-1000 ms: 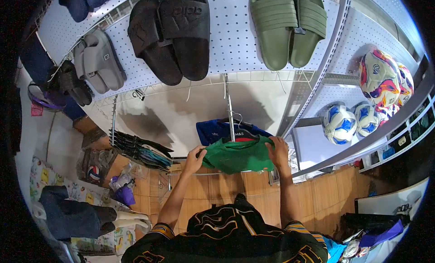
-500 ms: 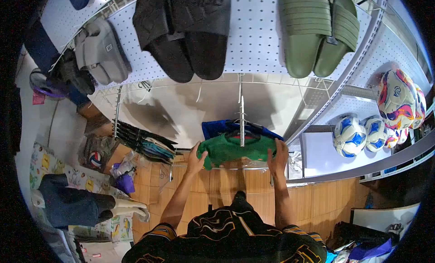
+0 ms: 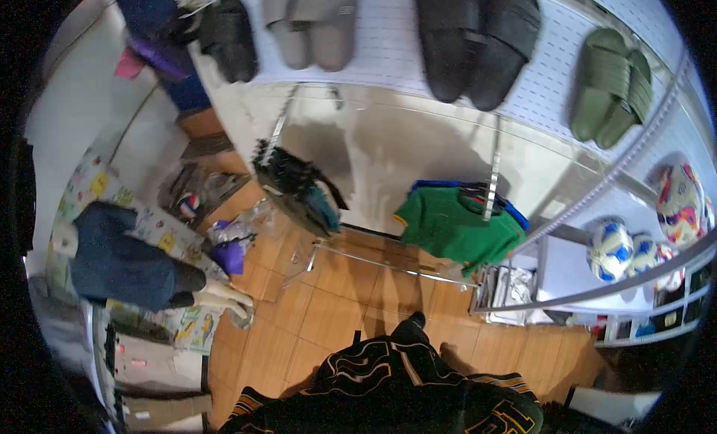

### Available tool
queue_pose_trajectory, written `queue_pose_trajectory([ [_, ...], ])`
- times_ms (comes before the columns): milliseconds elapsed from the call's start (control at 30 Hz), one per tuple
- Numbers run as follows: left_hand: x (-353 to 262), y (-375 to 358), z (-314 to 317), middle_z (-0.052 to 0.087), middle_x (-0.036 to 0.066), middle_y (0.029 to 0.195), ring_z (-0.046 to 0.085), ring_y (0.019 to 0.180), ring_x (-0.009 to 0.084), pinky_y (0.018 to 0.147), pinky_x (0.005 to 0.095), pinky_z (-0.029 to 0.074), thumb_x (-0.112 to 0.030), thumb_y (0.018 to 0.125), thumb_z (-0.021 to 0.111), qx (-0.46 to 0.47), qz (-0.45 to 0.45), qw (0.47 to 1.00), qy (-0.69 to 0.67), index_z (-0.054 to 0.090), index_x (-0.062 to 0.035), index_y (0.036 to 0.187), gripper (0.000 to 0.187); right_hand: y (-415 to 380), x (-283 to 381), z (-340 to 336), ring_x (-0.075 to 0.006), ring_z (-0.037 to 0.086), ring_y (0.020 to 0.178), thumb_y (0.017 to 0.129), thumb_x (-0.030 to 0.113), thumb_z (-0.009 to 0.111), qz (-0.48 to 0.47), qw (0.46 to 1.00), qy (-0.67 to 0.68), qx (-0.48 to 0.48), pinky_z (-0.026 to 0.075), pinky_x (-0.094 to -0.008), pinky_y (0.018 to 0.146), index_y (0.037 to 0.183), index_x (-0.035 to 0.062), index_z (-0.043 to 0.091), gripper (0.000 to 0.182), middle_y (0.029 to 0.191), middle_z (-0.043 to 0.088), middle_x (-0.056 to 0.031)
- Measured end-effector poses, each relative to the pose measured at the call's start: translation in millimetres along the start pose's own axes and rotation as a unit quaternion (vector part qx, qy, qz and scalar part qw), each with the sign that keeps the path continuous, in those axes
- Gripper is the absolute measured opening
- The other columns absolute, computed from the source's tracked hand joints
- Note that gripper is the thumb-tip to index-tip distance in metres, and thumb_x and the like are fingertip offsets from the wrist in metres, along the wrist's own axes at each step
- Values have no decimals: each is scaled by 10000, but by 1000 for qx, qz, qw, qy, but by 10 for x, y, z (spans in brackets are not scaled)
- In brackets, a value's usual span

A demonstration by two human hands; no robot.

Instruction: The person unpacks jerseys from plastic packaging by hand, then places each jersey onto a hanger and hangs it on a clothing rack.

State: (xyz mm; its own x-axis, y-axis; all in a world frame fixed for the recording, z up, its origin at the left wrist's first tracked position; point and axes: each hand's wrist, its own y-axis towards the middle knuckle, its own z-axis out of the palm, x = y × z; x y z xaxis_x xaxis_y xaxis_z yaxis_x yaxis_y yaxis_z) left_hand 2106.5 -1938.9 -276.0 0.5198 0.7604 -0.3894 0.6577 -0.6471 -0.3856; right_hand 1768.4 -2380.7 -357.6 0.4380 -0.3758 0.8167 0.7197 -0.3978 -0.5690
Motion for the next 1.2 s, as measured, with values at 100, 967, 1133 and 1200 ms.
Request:
queue_pose_trajectory([
  [100,323,-577,67,725,128,752,725,735,302,651,473,543,-419,873,656,-45,-152,979,-126,725,-104,845,323,534,-723,-17,-258,676,914,970,275,541,-10,995,22,97,524,-405,759,1056,13,667,303,1072,685,-134],
  [967,571,-3309,1186,753,166,993,725,919,274,754,394,595,-375,865,737,-409,-656,247,-584,746,15,1051,433,1496,1010,6632,-296,672,791,991,577,513,78,648,-674,345,559,-457,688,1331,15,548,658,1008,693,-181],
  [1133,114,-3551,1484,723,129,930,696,792,241,613,367,604,-345,883,729,-402,-676,-34,-616,743,-3,1014,366,1292,395,8118,-279,674,702,1022,514,486,114,616,-624,468,562,-431,615,1336,12,521,593,984,722,-151],
  [1200,-34,-3436,1512,714,117,907,695,787,228,644,368,605,-330,910,718,-421,-660,-111,-612,729,-23,1059,341,1074,239,8646,-277,683,862,989,521,521,88,573,-653,488,567,-447,741,1229,56,557,525,1010,695,-127],
])
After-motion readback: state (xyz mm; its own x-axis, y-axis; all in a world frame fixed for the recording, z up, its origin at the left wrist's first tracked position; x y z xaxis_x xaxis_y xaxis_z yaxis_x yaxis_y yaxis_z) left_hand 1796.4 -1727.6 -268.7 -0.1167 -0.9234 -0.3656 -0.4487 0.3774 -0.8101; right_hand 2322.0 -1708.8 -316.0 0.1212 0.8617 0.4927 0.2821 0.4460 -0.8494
